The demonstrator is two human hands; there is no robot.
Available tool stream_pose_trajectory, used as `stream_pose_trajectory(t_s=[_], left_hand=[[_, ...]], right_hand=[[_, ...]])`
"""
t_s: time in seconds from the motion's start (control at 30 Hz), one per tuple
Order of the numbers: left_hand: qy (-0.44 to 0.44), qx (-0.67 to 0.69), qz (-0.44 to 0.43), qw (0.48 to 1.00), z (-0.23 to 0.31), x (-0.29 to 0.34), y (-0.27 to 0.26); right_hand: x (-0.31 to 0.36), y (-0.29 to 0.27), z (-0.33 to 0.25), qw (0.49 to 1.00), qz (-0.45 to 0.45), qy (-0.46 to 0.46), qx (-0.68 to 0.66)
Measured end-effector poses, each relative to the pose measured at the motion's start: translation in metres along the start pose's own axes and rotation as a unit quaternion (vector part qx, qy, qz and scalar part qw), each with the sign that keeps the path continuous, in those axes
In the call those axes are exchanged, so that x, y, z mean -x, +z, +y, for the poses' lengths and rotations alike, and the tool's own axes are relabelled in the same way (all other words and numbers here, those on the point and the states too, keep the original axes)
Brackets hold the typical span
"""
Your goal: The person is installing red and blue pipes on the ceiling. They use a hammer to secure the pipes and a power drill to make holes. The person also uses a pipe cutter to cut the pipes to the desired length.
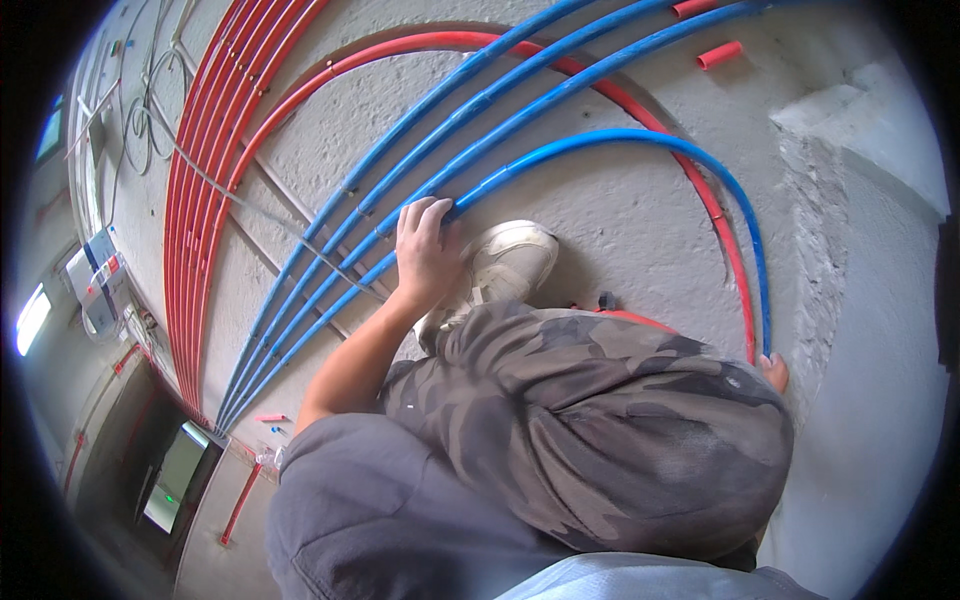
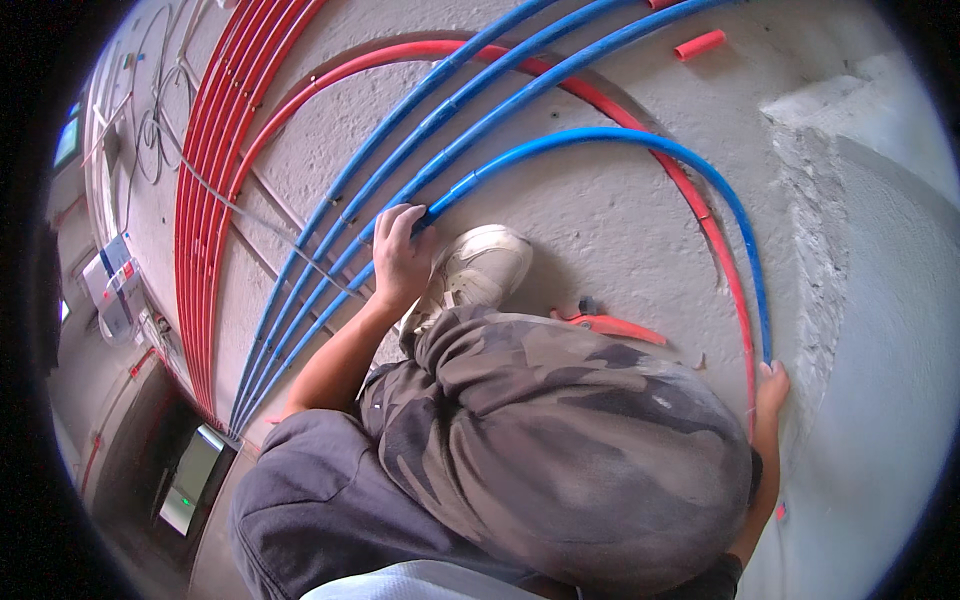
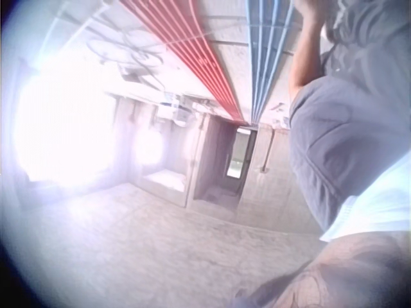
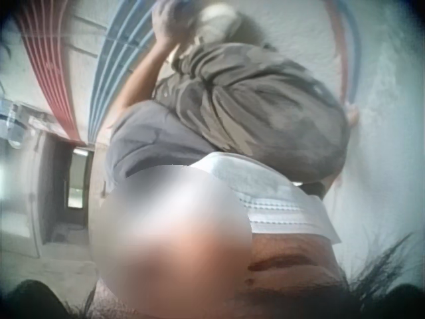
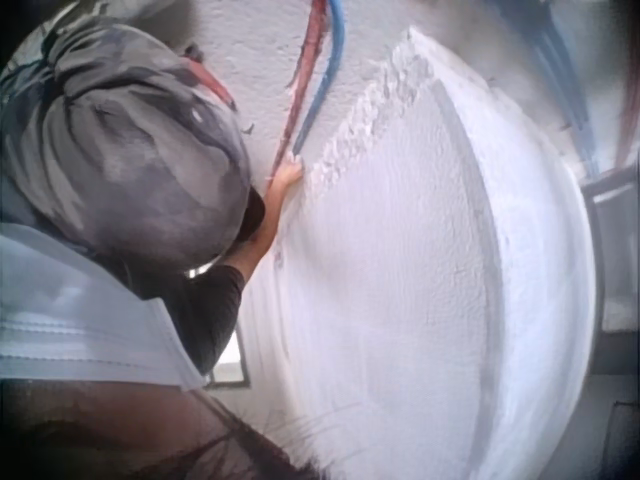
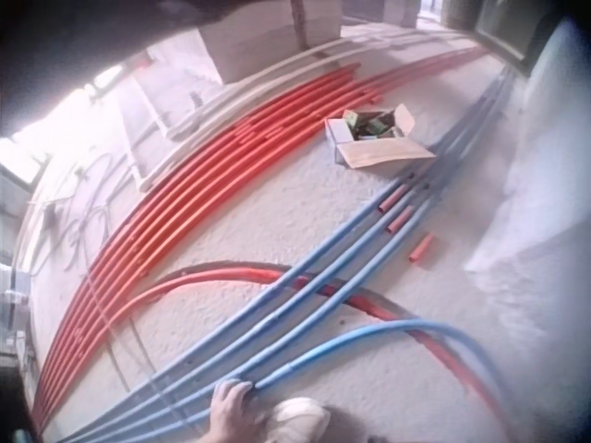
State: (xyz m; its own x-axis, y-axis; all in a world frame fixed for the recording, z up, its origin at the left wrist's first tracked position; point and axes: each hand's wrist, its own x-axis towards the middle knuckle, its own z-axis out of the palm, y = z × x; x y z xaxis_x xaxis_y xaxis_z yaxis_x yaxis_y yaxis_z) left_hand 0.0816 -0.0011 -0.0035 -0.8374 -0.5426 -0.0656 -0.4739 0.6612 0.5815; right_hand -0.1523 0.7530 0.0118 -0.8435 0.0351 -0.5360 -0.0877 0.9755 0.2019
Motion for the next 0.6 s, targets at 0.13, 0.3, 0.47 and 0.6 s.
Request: stream_pose_trajectory(t_s=[0.13, 0.3, 0.47, 0.6], left_hand=[[0.023, -0.039, 0.015, 0.999, 0.007, -0.003, -0.002], [0.161, 0.053, -0.017, 0.985, 0.065, -0.05, 0.02], [0.389, 0.139, -0.249, 0.876, 0.218, -0.102, 0.092], [0.605, 0.084, -0.412, 0.676, 0.354, -0.095, 0.177]], right_hand=[[0.008, 0.005, 0.001, 0.997, 0.062, -0.044, -0.012], [0.016, 0.02, -0.004, 0.996, 0.064, -0.001, -0.068], [0.019, 0.036, -0.011, 0.996, 0.072, 0.042, -0.038], [0.024, 0.048, -0.016, 0.983, 0.167, 0.048, -0.063]])
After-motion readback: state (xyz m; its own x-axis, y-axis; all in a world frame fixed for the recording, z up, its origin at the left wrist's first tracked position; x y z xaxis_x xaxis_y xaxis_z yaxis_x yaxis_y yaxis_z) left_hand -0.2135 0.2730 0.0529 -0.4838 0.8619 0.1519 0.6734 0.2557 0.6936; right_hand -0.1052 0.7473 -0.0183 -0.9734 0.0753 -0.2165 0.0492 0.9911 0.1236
